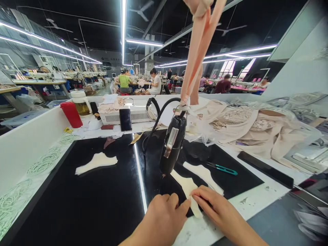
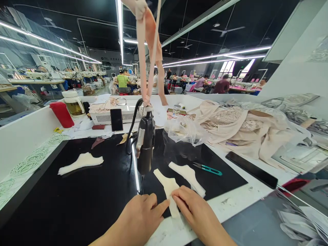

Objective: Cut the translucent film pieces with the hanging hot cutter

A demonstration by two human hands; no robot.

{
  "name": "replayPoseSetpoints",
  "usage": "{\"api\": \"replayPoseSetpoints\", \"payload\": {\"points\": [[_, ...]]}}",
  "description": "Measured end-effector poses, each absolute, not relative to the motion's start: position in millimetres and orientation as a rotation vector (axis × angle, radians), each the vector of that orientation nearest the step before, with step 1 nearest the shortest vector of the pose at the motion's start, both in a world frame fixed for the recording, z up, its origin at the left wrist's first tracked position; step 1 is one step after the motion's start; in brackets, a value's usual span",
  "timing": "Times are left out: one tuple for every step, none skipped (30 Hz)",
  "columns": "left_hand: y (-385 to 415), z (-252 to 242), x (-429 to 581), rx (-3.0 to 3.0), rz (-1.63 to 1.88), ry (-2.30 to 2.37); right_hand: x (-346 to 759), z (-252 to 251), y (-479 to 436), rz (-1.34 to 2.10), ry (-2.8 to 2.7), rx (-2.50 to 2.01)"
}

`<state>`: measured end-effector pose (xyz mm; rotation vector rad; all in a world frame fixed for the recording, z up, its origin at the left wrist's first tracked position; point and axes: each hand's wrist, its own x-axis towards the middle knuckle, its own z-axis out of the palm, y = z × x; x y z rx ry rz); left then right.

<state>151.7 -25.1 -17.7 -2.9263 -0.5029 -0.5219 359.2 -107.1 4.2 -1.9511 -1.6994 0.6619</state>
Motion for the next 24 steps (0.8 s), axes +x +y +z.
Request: {"api": "replayPoseSetpoints", "payload": {"points": [[-24.9,-17.5,151.2,-2.94,-0.506,-0.496,359.0,4.1,-107.2,0.664,-1.702,-1.948],[-24.6,-17.1,150.8,-2.956,-0.486,-0.494,358.8,3.8,-107.2,0.667,-1.705,-1.944],[-24.3,-16.6,150.4,-2.974,-0.463,-0.497,358.8,3.4,-107.2,0.669,-1.708,-1.939],[-24.1,-15.9,150.1,-2.99,-0.437,-0.502,358.9,2.8,-107.1,0.67,-1.711,-1.933],[-23.9,-15.0,150.0,-3.002,-0.409,-0.511,359.0,2.3,-107.0,0.67,-1.712,-1.927],[-23.9,-13.8,150.1,-3.011,-0.376,-0.517,359.2,1.8,-106.9,0.671,-1.711,-1.921],[-24.0,-12.6,150.5,-3.019,-0.344,-0.517,359.5,1.4,-106.8,0.672,-1.711,-1.913],[-24.1,-11.4,150.9,-3.024,-0.315,-0.514,359.6,1.2,-106.7,0.675,-1.71,-1.905],[-24.1,-10.4,151.4,-3.026,-0.296,-0.503,359.8,1.2,-106.6,0.679,-1.708,-1.897],[-24.2,-9.7,151.9,-3.026,-0.288,-0.491,359.7,1.3,-106.7,0.686,-1.706,-1.889],[-24.1,-9.5,152.3,-3.023,-0.294,-0.479,359.6,1.7,-106.9,0.693,-1.702,-1.881],[-24.0,-9.7,152.6,-3.018,-0.31,-0.471,359.2,2.2,-107.1,0.698,-1.696,-1.875],[-23.8,-10.3,152.7,-3.011,-0.333,-0.462,358.8,2.8,-107.6,0.7,-1.687,-1.871],[-23.6,-11.2,152.7,-3.005,-0.358,-0.458,358.3,3.7,-108.0,0.701,-1.675,-1.867],[-23.4,-12.3,152.6,-2.997,-0.387,-0.455,357.8,4.8,-108.5,0.697,-1.659,-1.866],[-23.2,-13.3,152.4,-2.99,-0.413,-0.45,357.5,6.1,-108.8,0.69,-1.641,-1.864],[-23.1,-14.1,152.3,-2.984,-0.437,-0.445,357.5,7.6,-108.9,0.681,-1.619,-1.865],[-23.0,-14.6,152.2,-2.979,-0.454,-0.444,357.8,9.3,-108.6,0.67,-1.593,-1.864],[-23.0,-14.7,152.2,-2.977,-0.46,-0.442,358.6,10.9,-107.8,0.659,-1.565,-1.863],[-23.1,-14.4,152.2,-2.976,-0.456,-0.433,359.8,12.6,-106.4,0.649,-1.534,-1.861],[-23.2,-13.8,152.3,-2.977,-0.446,-0.415,361.3,14.1,-104.3,0.641,-1.5,-1.861],[-23.3,-13.2,152.4,-2.98,-0.434,-0.4,363.0,15.7,-101.6,0.64,-1.462,-1.861],[-23.2,-12.8,152.5,-2.982,-0.428,-0.389,364.7,17.2,-98.1,0.645,-1.421,-1.862],[-22.9,-12.7,152.6,-2.985,-0.429,-0.388,366.4,18.8,-93.8,0.657,-1.379,-1.861]]}}
